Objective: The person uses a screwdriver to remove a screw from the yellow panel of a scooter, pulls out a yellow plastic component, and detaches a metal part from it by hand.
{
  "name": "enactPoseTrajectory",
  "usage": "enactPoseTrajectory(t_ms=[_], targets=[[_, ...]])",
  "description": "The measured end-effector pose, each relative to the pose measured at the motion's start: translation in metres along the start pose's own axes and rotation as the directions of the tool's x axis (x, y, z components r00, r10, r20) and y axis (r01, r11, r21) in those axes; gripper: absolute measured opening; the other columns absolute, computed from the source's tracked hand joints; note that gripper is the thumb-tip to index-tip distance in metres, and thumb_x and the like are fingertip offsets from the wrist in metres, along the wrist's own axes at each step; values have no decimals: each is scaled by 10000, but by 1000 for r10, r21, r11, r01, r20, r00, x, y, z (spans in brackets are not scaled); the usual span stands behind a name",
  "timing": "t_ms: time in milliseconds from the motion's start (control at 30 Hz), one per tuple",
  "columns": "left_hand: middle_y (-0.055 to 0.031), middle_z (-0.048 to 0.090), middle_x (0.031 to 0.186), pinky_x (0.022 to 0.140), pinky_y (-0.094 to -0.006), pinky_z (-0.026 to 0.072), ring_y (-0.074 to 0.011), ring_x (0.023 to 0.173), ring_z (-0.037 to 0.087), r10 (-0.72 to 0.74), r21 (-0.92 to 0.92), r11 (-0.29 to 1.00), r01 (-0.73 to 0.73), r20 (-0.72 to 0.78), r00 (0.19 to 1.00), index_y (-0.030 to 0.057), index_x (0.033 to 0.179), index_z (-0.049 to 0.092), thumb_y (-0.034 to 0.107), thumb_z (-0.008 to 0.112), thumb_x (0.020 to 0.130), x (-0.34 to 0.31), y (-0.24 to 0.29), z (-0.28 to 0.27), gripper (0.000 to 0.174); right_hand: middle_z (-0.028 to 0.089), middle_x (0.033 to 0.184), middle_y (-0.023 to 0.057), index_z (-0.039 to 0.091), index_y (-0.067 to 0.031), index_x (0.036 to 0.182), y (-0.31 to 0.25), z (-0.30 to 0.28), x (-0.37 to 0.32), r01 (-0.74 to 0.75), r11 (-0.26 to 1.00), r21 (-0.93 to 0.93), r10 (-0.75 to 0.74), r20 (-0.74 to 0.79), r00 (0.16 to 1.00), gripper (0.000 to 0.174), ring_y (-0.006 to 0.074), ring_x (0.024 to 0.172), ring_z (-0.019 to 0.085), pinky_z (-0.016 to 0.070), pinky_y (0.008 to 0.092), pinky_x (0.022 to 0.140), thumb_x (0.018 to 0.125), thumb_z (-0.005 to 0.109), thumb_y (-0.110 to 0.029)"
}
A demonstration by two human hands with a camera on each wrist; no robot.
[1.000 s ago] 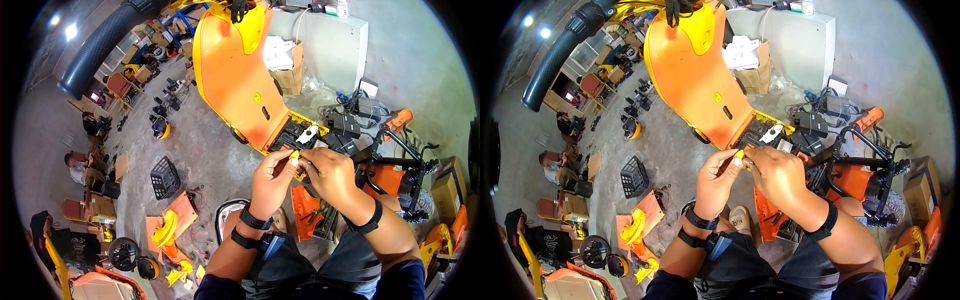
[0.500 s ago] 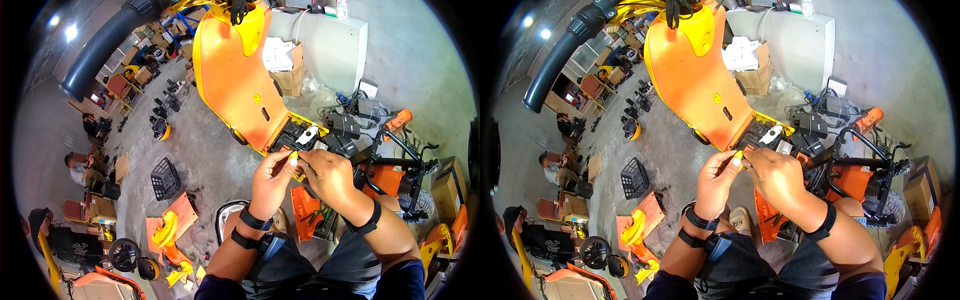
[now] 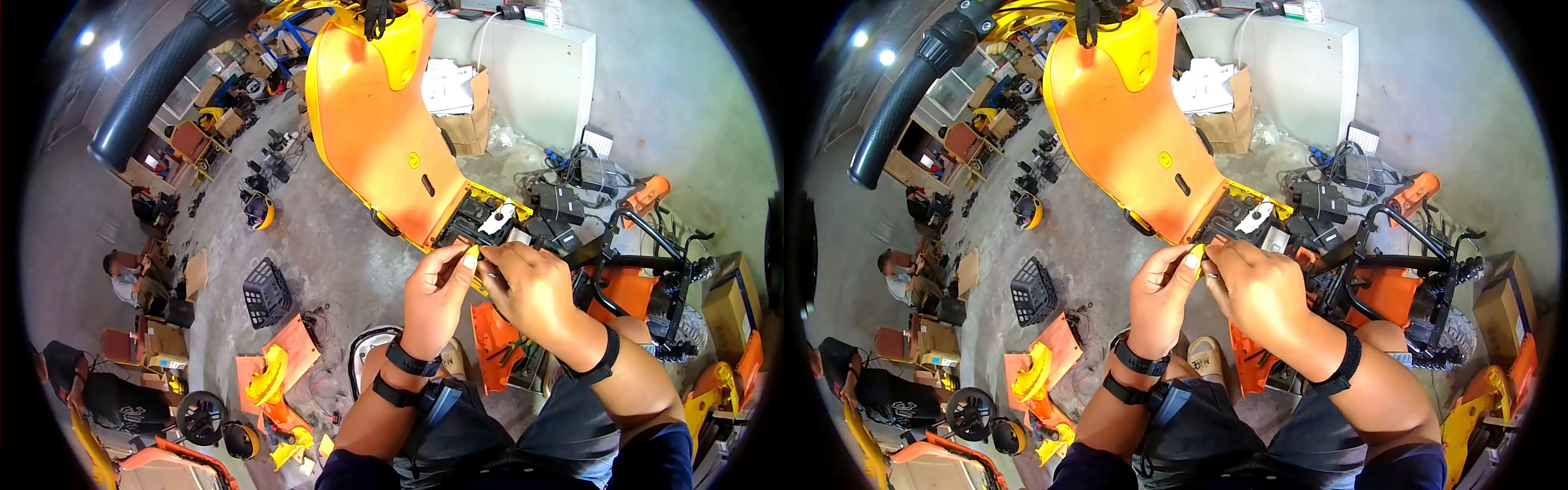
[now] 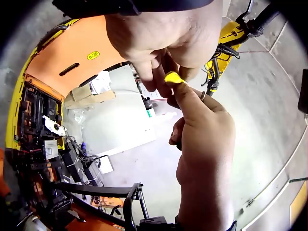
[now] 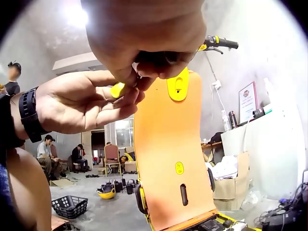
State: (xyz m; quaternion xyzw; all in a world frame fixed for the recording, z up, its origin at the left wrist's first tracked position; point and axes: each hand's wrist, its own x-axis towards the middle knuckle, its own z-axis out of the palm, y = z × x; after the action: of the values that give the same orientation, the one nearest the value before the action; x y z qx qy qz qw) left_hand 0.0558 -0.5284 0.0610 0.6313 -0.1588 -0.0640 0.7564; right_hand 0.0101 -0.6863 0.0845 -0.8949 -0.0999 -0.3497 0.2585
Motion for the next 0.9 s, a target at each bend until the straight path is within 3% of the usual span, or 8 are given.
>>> enactPoseTrajectory(t_ms=[467, 567, 633, 667, 733, 767, 900], targets=[[-61, 701, 1105, 855, -249, 517, -93, 981, 634, 3, -7, 1000, -4, -46, 999, -18, 1224, 625, 145, 672, 1005, 3, 1, -9, 277, 682, 841, 99, 693, -51, 972, -1, 1, -1, -5, 1000, 11, 5, -39, 999, 228, 295, 651, 683, 556, 378, 567, 793, 782, -160], [-88, 678, 1156, 914, -286, 518, -140, 1032, 638, -48, -59, 997, 47, -18, 999, -28, 1244, 595, 153, 620, 1035, 2, 2, -10, 278, 686, 845, 97, 699, -53, 975, -1, 1, 0, 4, 999, 33, -2, -54, 999, 222, 295, 638, 682, 557, 375, 563, 800, 782, -161], [-110, 660, 1189, 943, -330, 529, -176, 1063, 645, -124, -261, 958, 123, 13, 992, -11, 1246, 584, 185, 575, 1057, 3, 3, -8, 272, 690, 852, 96, 703, -54, 980, -2, 0, 1, 18, 998, 53, -14, -68, 998, 221, 295, 632, 682, 557, 373, 562, 803, 782, -161], [-110, 660, 1189, 943, -330, 529, -176, 1063, 645, -125, -261, 957, 124, 13, 992, -11, 1246, 584, 185, 575, 1057, 4, 6, -7, 272, 696, 861, 98, 705, -55, 985, -2, 0, 0, 8, 997, 71, -4, -68, 998, 224, 296, 640, 688, 561, 371, 567, 803, 786, -157], [-98, 680, 1147, 911, -344, 536, -172, 966, 653, -116, -447, 885, 129, 56, 992, 19, 1216, 609, 239, 570, 1061, 6, 12, -3, 272, 701, 870, 100, 707, -55, 991, -3, -2, 1, -2, 996, 88, 8, -68, 998, 228, 297, 648, 694, 565, 369, 573, 802, 790, -153], [-103, 673, 1180, 935, -388, 539, -194, 969, 653, -125, -477, 865, 155, 95, 988, 45, 1223, 605, 265, 545, 1070, 8, 12, -7, 275, 705, 878, 103, 707, -56, 988, -3, -3, 1, 8, 993, 115, 2, -90, 996, 227, 300, 661, 700, 568, 368, 576, 800, 795, -149], [-74, 675, 1195, 968, -367, 517, -169, 983, 638, -124, -588, 790, 175, 125, 984, 87, 1245, 605, 303, 520, 1078, 8, 7, -16, 286, 710, 890, 115, 703, -53, 979, -4, -3, 1, 23, 982, 187, 5, -148, 989, 229, 310, 701, 717, 579, 368, 590, 793, 809, -136]])
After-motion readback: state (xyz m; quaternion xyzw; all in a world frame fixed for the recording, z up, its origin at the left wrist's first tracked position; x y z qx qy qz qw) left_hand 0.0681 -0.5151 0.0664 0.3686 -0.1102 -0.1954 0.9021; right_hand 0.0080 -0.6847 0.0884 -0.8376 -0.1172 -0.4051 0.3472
